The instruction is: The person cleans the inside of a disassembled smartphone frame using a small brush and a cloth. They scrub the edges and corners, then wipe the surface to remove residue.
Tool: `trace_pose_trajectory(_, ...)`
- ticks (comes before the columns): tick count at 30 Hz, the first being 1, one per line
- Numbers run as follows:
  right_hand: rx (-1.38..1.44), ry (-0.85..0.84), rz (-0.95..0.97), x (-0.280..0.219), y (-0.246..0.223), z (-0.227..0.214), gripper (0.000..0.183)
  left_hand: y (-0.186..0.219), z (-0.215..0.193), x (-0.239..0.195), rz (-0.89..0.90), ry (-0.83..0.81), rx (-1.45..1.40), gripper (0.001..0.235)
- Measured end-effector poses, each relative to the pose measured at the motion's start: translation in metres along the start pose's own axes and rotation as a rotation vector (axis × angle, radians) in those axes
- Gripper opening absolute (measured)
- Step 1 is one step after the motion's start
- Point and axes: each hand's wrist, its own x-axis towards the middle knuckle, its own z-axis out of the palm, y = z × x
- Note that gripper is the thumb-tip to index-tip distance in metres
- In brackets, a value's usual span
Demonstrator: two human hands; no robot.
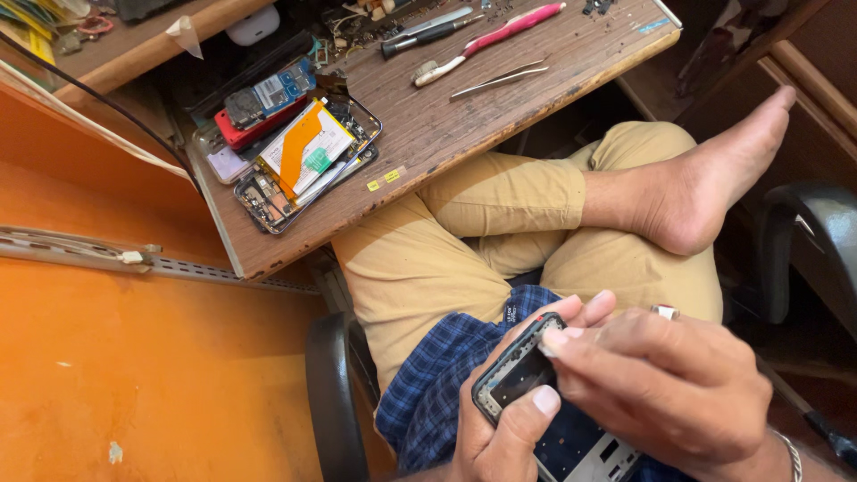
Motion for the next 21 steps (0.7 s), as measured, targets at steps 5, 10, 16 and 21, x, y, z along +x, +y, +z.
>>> trace_pose_trajectory(5,0.274,0.135,0.437,-0.012,0.003,0.005,0.025,-0.002,0.001,0.001,-0.001,0.071,-0.099,0.064)
trace_pose_trajectory(10,0.257,0.126,0.545,-0.013,-0.001,0.003,0.024,0.001,-0.001,0.003,-0.037,0.121,-0.056,0.066)
trace_pose_trajectory(16,0.652,0.161,0.767,-0.026,0.006,0.012,0.015,-0.002,0.002,0.008,0.008,0.176,-0.208,0.066)
trace_pose_trajectory(21,0.610,0.007,0.860,-0.045,0.020,0.022,0.015,0.011,0.000,0.009,0.019,0.159,-0.132,0.076)
